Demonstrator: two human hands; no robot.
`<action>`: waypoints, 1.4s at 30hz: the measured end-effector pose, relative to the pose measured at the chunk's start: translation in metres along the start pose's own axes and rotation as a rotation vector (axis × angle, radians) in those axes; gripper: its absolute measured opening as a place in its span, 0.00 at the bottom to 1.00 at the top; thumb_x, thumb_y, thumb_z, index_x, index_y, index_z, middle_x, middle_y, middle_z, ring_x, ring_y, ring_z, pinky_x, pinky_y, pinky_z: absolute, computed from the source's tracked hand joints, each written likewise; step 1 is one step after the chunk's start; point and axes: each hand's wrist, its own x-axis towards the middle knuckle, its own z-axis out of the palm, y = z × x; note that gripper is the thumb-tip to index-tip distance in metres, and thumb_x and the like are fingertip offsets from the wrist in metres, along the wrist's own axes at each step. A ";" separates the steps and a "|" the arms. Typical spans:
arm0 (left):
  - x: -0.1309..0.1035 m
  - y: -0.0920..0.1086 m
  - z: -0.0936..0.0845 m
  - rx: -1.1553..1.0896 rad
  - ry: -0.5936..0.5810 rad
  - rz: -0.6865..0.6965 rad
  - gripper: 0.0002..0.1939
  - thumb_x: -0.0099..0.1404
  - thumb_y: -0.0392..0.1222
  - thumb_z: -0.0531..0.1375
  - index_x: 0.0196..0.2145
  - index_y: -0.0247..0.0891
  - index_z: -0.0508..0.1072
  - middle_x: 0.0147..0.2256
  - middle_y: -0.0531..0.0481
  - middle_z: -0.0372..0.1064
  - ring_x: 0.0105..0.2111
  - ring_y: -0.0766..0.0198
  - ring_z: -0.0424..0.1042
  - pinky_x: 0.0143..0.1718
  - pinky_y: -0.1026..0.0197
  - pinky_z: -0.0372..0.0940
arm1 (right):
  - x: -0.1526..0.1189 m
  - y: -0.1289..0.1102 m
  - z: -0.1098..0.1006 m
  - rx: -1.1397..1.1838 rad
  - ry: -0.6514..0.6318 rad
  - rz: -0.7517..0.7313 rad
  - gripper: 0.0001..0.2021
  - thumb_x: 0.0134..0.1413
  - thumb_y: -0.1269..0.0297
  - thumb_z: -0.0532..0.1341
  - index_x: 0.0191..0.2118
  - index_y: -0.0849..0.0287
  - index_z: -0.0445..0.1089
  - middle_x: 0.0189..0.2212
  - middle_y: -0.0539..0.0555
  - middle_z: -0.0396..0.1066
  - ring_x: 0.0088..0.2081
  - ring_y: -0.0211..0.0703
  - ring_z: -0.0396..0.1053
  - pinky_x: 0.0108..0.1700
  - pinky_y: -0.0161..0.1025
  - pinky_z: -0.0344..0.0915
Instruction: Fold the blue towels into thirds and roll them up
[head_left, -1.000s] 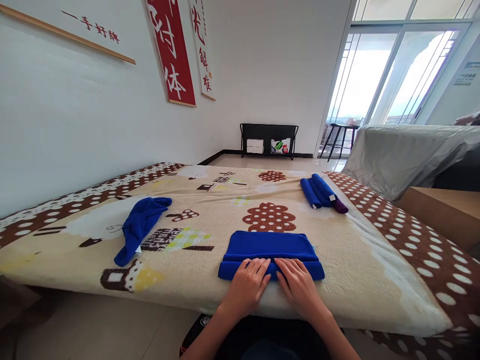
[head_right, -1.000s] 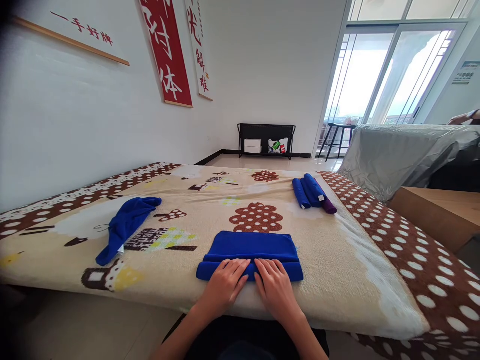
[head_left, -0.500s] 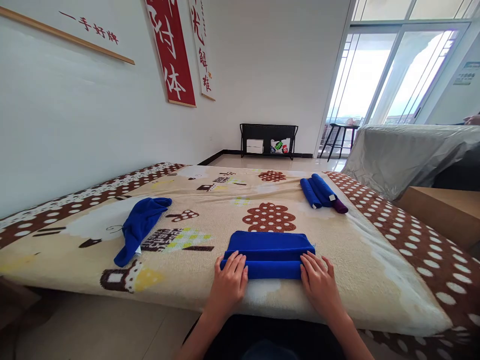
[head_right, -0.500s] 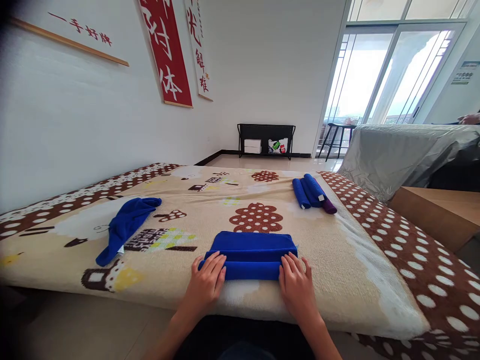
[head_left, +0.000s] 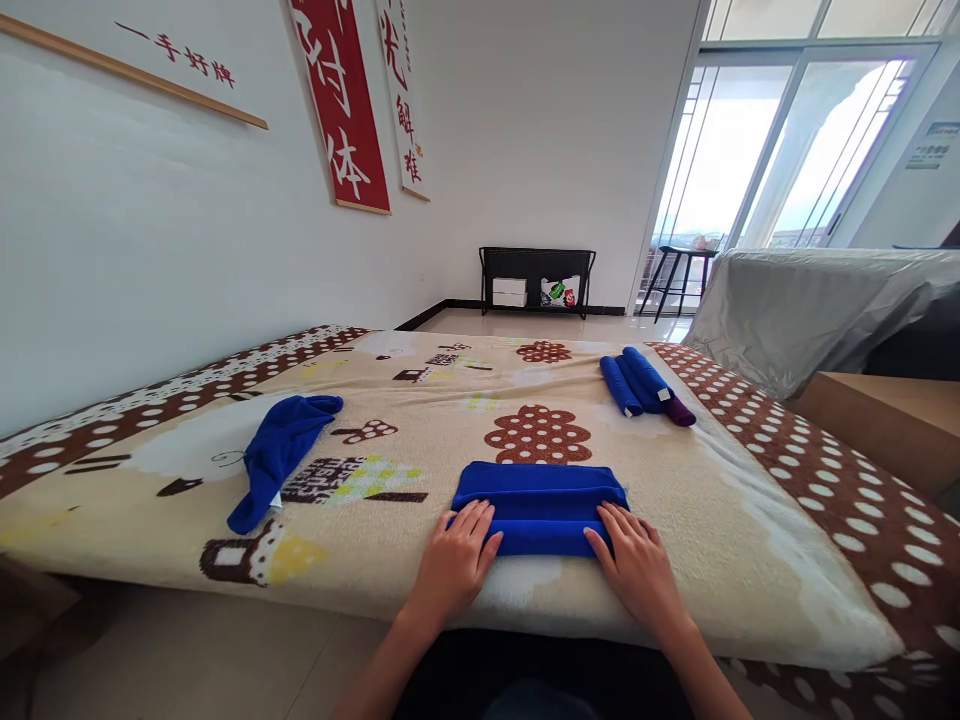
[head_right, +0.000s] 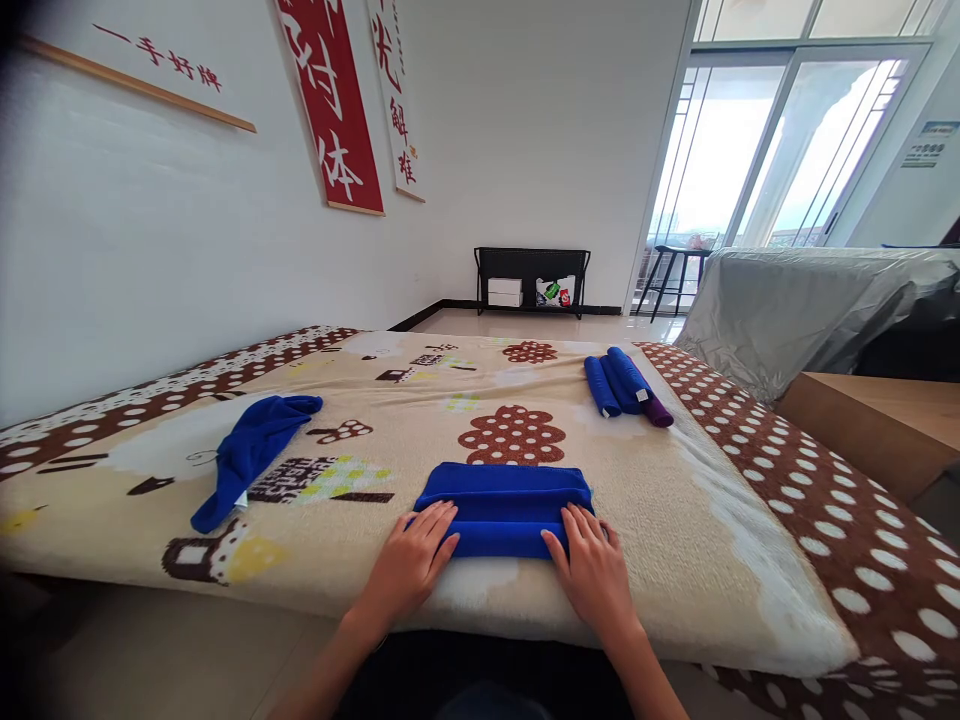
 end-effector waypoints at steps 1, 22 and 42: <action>-0.005 -0.007 -0.001 0.013 0.008 -0.008 0.21 0.73 0.47 0.48 0.58 0.37 0.68 0.56 0.42 0.69 0.57 0.53 0.67 0.54 0.49 0.60 | -0.003 0.008 0.000 -0.015 0.007 0.010 0.24 0.67 0.49 0.48 0.57 0.59 0.67 0.56 0.58 0.69 0.58 0.50 0.64 0.61 0.52 0.53; 0.032 0.029 0.013 -0.062 -0.043 -0.124 0.20 0.73 0.43 0.47 0.55 0.37 0.71 0.57 0.43 0.68 0.59 0.52 0.65 0.56 0.46 0.61 | 0.028 -0.024 0.002 0.072 -0.098 0.034 0.22 0.69 0.53 0.45 0.55 0.56 0.70 0.56 0.56 0.69 0.60 0.48 0.63 0.59 0.49 0.57; 0.044 0.059 0.012 -0.143 -0.093 -0.061 0.21 0.72 0.42 0.47 0.56 0.39 0.71 0.57 0.45 0.68 0.59 0.54 0.65 0.56 0.48 0.62 | 0.025 -0.069 -0.004 0.178 -0.170 -0.042 0.21 0.69 0.63 0.44 0.60 0.54 0.65 0.59 0.52 0.65 0.62 0.41 0.60 0.63 0.45 0.52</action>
